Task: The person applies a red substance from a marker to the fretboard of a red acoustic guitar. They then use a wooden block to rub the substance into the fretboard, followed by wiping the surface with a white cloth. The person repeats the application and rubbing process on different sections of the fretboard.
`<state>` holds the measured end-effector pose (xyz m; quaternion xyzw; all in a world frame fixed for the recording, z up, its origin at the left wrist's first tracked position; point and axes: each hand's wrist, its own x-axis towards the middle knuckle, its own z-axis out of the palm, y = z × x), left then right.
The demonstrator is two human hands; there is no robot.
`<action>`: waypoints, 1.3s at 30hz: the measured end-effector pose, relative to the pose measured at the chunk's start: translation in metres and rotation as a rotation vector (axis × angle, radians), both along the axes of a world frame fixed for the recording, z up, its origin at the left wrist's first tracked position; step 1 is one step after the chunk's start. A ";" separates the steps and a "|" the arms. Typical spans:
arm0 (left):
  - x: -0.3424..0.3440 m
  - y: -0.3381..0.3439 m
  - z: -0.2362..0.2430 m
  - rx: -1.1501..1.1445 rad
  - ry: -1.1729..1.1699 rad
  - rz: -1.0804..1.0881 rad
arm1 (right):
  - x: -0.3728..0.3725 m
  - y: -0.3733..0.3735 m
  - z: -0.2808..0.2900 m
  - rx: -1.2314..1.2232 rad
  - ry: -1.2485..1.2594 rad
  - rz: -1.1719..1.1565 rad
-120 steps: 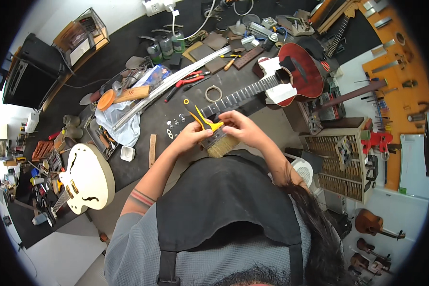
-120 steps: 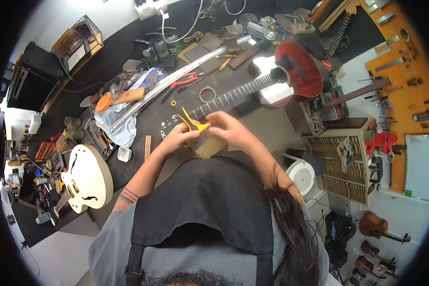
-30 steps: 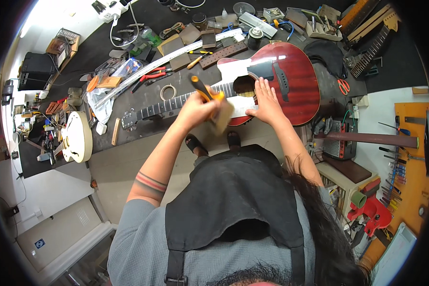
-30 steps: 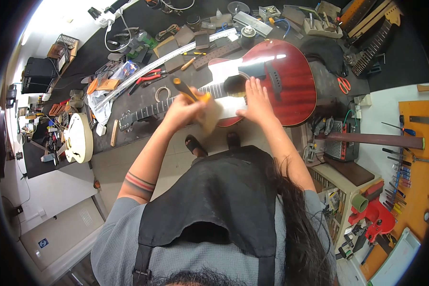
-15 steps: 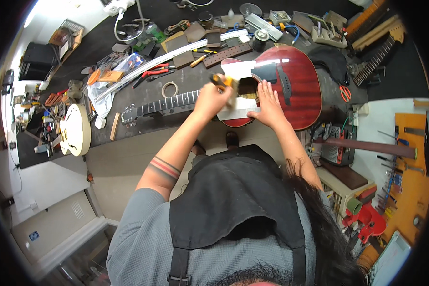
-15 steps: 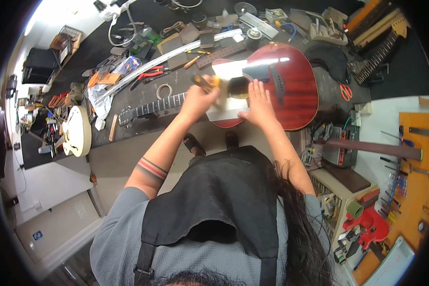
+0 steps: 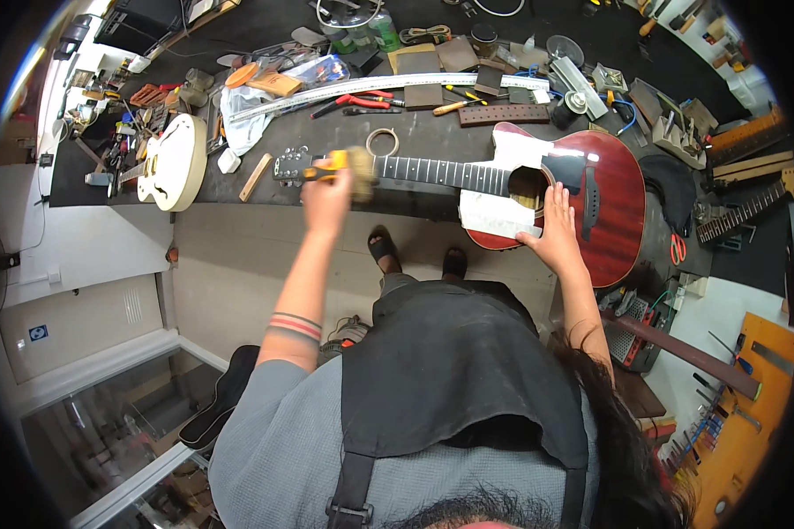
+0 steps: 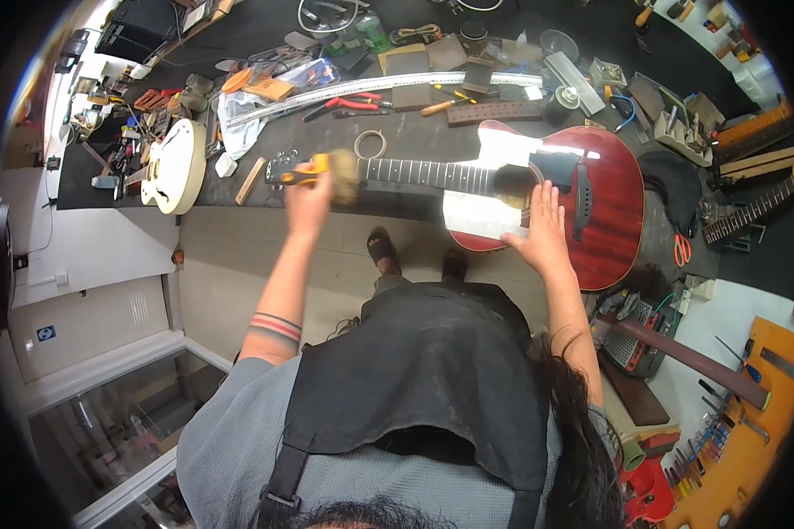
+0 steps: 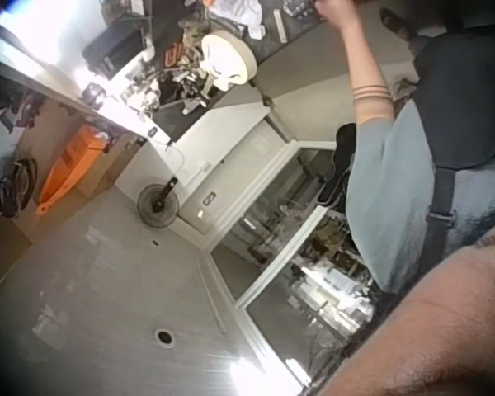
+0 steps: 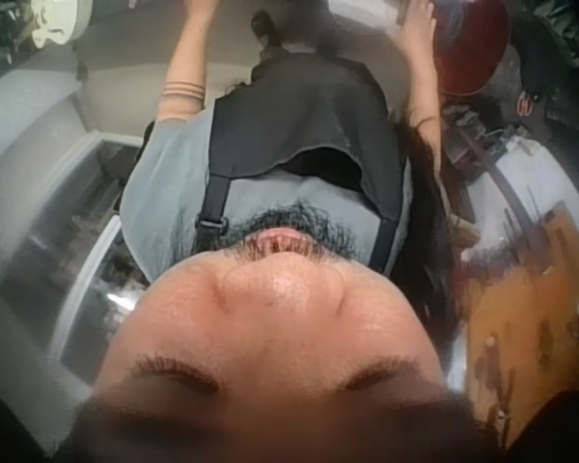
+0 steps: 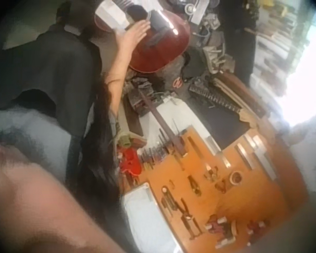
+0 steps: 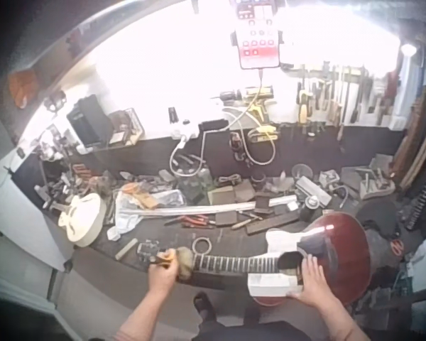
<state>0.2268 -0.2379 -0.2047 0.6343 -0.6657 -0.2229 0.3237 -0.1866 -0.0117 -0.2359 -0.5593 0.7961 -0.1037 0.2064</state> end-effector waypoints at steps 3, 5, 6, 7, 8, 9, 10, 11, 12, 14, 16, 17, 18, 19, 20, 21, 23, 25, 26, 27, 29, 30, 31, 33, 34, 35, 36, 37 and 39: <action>0.073 -0.033 0.014 -0.203 -0.269 0.175 | 0.000 0.000 0.000 0.006 0.002 0.009; 0.077 -0.041 0.020 -0.382 -0.301 0.193 | 0.000 -0.001 0.001 0.011 0.010 0.016; 0.068 -0.039 0.015 -0.277 -0.300 0.147 | -0.001 -0.001 0.001 0.013 0.013 0.017; 0.044 -0.031 0.015 -0.170 -0.296 0.104 | -0.002 -0.001 0.001 0.024 0.015 0.015; 0.022 -0.020 0.012 -0.012 -0.365 0.000 | 0.000 -0.002 0.002 0.032 0.013 0.018; -0.011 -0.005 0.003 -0.082 -0.239 -0.099 | 0.001 -0.003 0.004 0.038 0.014 0.020; -0.053 0.015 0.010 -0.032 -0.083 -0.252 | 0.000 -0.003 0.004 0.040 0.021 0.013; -0.095 0.035 0.024 0.121 0.049 -0.347 | -0.003 -0.002 0.003 0.042 0.027 0.010; -0.121 0.048 0.020 0.179 0.245 -0.503 | -0.001 -0.003 0.004 0.039 0.027 0.019; -0.168 0.071 0.023 0.380 0.525 -0.584 | 0.003 -0.006 0.004 0.045 0.019 0.034; -0.188 0.080 0.023 0.396 0.594 -0.611 | 0.001 -0.005 0.003 0.050 0.021 0.031; -0.181 0.074 0.025 0.341 0.469 -0.627 | -0.001 -0.003 0.002 0.053 0.025 0.026; -0.166 0.065 0.028 0.404 0.410 -0.573 | -0.003 -0.002 0.001 0.055 0.029 0.022; -0.142 0.056 0.011 0.316 0.380 -0.441 | -0.001 -0.004 0.003 0.057 0.021 0.023; -0.121 0.038 0.024 0.429 0.388 -0.381 | -0.005 0.000 0.003 0.051 0.026 0.010; -0.081 0.024 0.012 0.334 0.452 -0.238 | -0.002 -0.003 0.003 0.033 0.013 0.021; 0.010 -0.009 0.001 0.298 0.329 -0.029 | 0.002 -0.003 0.003 0.019 0.001 0.021; 0.080 -0.031 0.005 0.109 0.021 0.188 | 0.003 -0.004 0.006 0.019 -0.001 0.016; 0.102 -0.036 0.017 0.021 -0.174 0.271 | 0.001 -0.003 0.006 0.020 0.007 0.015; 0.121 -0.037 0.028 0.073 -0.357 0.360 | -0.001 -0.002 0.005 0.020 0.017 0.015; 0.151 -0.026 0.035 -0.035 -0.131 0.409 | 0.001 -0.003 0.008 0.031 0.033 0.029; 0.158 -0.017 0.036 -0.105 0.001 0.431 | 0.000 -0.004 0.012 0.055 0.030 0.025; 0.162 -0.006 0.036 -0.114 0.012 0.425 | -0.001 -0.006 0.016 0.080 0.027 0.024; 0.164 0.016 0.032 -0.131 0.041 0.406 | -0.003 -0.008 0.023 0.090 0.025 0.010; 0.173 0.027 0.027 -0.117 0.017 0.412 | -0.002 -0.011 0.023 0.074 0.017 0.020; 0.185 0.039 0.015 -0.101 -0.007 0.418 | -0.001 -0.013 0.020 0.059 0.009 0.031; 0.193 0.049 0.007 -0.080 -0.028 0.421 | -0.001 -0.016 0.019 0.048 0.004 0.037; 0.196 0.060 0.002 -0.042 0.000 0.440 | 0.003 -0.020 0.026 0.037 -0.001 0.054; 0.197 0.069 -0.004 0.019 0.076 0.469 | 0.006 -0.029 0.035 -0.074 0.029 0.068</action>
